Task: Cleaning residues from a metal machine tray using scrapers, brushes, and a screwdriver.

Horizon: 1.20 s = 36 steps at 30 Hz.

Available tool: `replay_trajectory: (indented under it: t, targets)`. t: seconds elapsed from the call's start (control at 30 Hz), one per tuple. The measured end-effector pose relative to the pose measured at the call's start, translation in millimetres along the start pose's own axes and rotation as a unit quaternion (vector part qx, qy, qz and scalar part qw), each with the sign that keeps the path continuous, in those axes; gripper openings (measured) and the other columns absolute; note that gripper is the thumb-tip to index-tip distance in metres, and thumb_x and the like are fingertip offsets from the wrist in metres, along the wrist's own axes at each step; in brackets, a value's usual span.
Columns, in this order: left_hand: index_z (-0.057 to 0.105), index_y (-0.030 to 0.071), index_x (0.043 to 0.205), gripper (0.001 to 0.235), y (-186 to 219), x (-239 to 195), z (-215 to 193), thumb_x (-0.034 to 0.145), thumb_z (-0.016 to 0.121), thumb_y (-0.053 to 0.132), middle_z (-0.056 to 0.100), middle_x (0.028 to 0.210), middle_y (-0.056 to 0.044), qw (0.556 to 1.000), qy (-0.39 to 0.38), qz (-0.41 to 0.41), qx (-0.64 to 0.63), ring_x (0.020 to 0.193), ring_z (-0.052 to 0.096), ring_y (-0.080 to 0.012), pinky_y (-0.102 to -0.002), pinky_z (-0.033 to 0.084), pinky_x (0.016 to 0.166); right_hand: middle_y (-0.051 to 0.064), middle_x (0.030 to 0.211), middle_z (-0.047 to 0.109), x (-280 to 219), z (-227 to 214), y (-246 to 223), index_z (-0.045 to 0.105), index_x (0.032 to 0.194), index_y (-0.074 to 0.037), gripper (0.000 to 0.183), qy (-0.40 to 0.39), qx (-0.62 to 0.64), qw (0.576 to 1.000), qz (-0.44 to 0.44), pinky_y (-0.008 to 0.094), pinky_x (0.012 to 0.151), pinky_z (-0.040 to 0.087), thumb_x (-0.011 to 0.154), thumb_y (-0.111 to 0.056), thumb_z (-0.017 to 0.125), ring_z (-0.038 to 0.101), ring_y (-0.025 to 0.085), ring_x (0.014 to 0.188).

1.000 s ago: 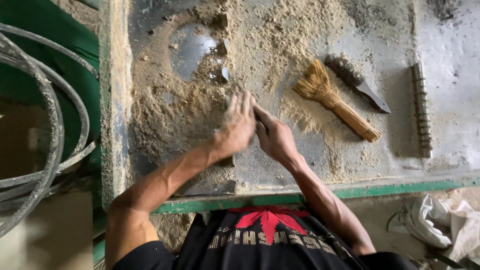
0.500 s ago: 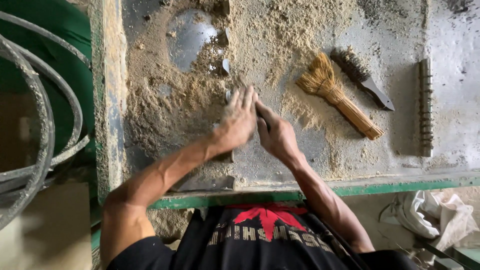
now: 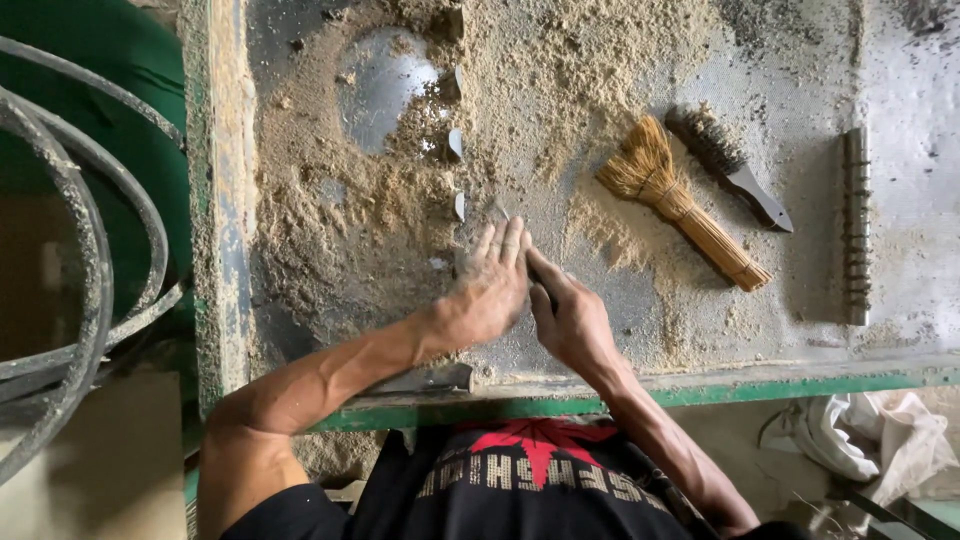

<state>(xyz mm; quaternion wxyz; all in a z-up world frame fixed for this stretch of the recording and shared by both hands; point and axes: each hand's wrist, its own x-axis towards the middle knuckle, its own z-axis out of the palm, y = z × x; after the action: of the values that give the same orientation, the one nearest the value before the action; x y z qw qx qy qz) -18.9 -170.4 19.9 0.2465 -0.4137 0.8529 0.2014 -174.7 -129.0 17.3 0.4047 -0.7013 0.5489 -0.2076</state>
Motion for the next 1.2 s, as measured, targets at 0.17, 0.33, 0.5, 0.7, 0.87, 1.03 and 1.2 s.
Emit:
replay_trajectory:
  t: [0.17,0.33,0.5,0.7,0.87,1.03,1.2]
  targets:
    - [0.013,-0.018,0.152,0.078,-41.2,43.2,18.8,0.092,0.054,0.012,0.006,0.163,-0.036,0.992,0.089,-0.050,0.073,0.153,0.013,-0.0466,-0.054,0.014,0.127,0.026,0.128,0.070,56.1,19.3,28.4,0.050,0.149,-0.002,0.046,0.008,-0.033,0.999,-0.020,0.042,0.078,0.066,0.104,-0.008,0.053,0.077,0.033,0.095]
    - [0.014,-0.018,0.154,0.084,-30.8,30.9,-7.9,0.087,0.056,0.008,0.007,0.161,-0.038,0.993,0.084,-0.054,0.060,0.151,0.013,-0.0473,-0.053,0.012,0.124,0.026,0.129,0.069,50.2,3.5,20.1,0.053,0.148,-0.002,0.044,0.019,-0.001,0.999,-0.045,0.038,0.074,0.068,0.104,-0.007,0.052,0.078,0.031,0.092]
    - [0.016,-0.022,0.149,0.073,13.1,-2.5,26.6,0.097,0.049,0.017,0.011,0.159,-0.041,0.989,0.096,-0.040,0.102,0.150,0.019,-0.0509,-0.058,0.017,0.123,0.026,0.130,0.069,-17.1,-1.2,17.8,0.054,0.146,-0.001,0.044,0.004,0.001,0.996,-0.087,0.036,0.079,0.068,0.103,-0.008,0.055,0.077,0.034,0.101]
    - [0.012,-0.025,0.151,0.085,3.9,-20.5,-3.8,0.094,0.055,0.021,0.008,0.159,-0.045,0.993,-0.043,0.024,0.109,0.148,0.013,-0.0577,-0.060,0.012,0.122,0.029,0.126,0.070,-9.8,10.3,2.2,0.056,0.145,0.000,0.048,0.019,-0.033,0.997,-0.073,0.041,0.078,0.065,0.098,-0.008,0.057,0.077,0.035,0.094]
    - [0.015,-0.015,0.154,0.082,-40.8,17.3,-3.0,0.091,0.052,0.021,0.009,0.166,-0.034,0.989,0.096,-0.078,0.076,0.153,0.013,-0.0467,-0.055,0.010,0.126,0.020,0.121,0.075,64.3,19.3,2.5,0.053,0.148,-0.006,0.044,-0.031,-0.058,0.997,0.033,0.039,0.063,0.065,0.105,-0.011,0.052,0.077,0.031,0.076]
    - [0.014,-0.018,0.155,0.073,-31.9,19.7,5.4,0.098,0.045,0.016,0.011,0.162,-0.038,0.987,0.095,-0.093,0.087,0.151,0.015,-0.0492,-0.053,0.010,0.124,0.027,0.131,0.069,48.3,8.3,10.6,0.056,0.144,0.001,0.041,0.026,-0.013,0.995,-0.094,0.037,0.078,0.067,0.104,-0.007,0.055,0.077,0.032,0.099]
    - [0.014,-0.024,0.151,0.069,22.5,-34.0,1.9,0.105,0.038,0.021,0.008,0.162,-0.042,0.991,-0.016,-0.030,0.132,0.150,0.013,-0.0539,-0.056,0.011,0.125,0.022,0.116,0.075,-24.3,-8.1,-12.4,0.057,0.143,-0.005,0.047,-0.031,-0.020,0.999,0.012,0.037,0.070,0.066,0.097,-0.011,0.060,0.079,0.031,0.084]
